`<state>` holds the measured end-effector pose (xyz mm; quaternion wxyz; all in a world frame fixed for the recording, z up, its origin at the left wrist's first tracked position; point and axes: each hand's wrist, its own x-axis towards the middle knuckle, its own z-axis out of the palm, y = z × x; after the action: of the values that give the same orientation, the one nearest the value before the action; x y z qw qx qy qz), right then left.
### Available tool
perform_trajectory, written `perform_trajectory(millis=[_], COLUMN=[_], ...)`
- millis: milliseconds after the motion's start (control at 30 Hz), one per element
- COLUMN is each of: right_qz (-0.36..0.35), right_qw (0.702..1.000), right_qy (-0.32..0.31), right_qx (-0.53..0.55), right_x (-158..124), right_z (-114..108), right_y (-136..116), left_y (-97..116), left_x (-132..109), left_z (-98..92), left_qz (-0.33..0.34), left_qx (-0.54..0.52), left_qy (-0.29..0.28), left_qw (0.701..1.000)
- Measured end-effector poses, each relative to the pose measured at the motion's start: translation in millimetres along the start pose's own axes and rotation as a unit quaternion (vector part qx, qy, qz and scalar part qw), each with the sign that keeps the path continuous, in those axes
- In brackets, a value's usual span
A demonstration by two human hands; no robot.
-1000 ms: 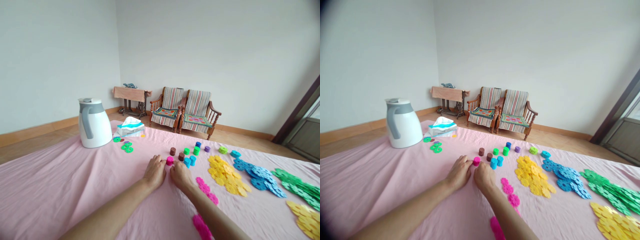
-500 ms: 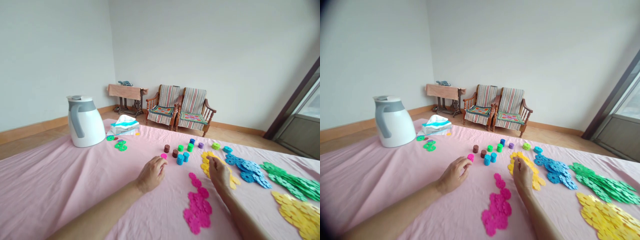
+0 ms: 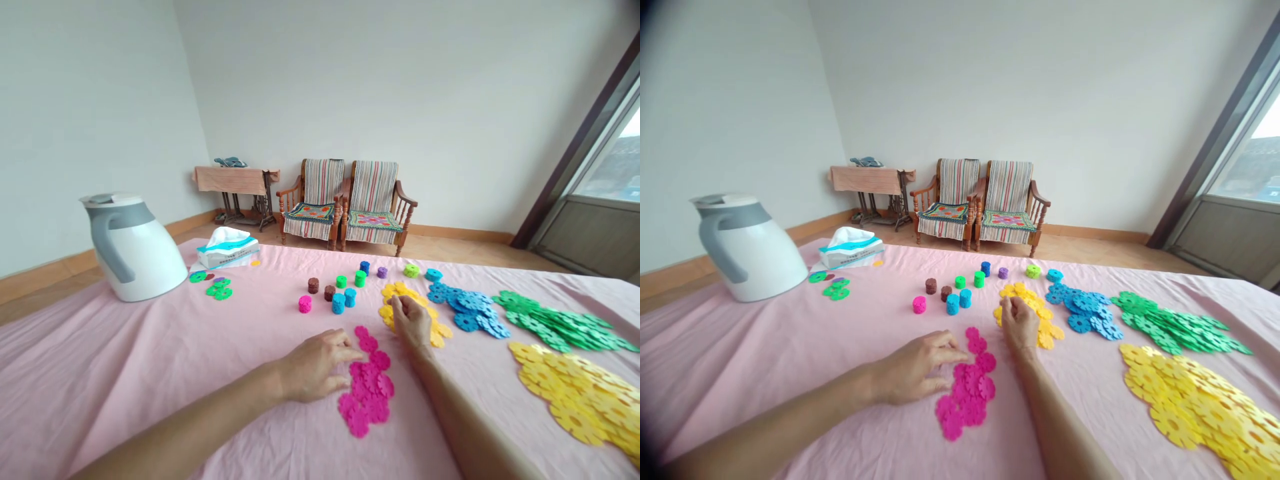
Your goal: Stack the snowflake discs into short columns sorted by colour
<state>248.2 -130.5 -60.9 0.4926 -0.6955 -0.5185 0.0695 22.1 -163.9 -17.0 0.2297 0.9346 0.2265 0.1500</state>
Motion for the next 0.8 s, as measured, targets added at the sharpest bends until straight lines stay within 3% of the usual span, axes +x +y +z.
perform_trajectory(millis=[300, 500, 633, 800], right_qz=[-0.010, -0.014, -0.014, -0.010], right_qw=[0.999, 0.999, 0.999, 0.999], right_qy=[-0.001, -0.002, -0.004, -0.010], right_qx=[-0.033, -0.029, -0.032, -0.037], right_x=[1, 3, 3, 3], right_z=[2, 5, 5, 6], right_y=[1, 7, 6, 6], left_y=[-1, 5, -18, -68], left_x=[23, 16, -5, -30], left_z=[0.0, 6.1, -9.3, -31.4], left_qz=[0.007, 0.004, -0.101, -0.256], left_qx=[0.016, 0.052, 0.064, 0.098], left_qy=[-0.053, 0.001, 0.095, 0.196], left_qw=[0.998, 0.999, 0.988, 0.942])
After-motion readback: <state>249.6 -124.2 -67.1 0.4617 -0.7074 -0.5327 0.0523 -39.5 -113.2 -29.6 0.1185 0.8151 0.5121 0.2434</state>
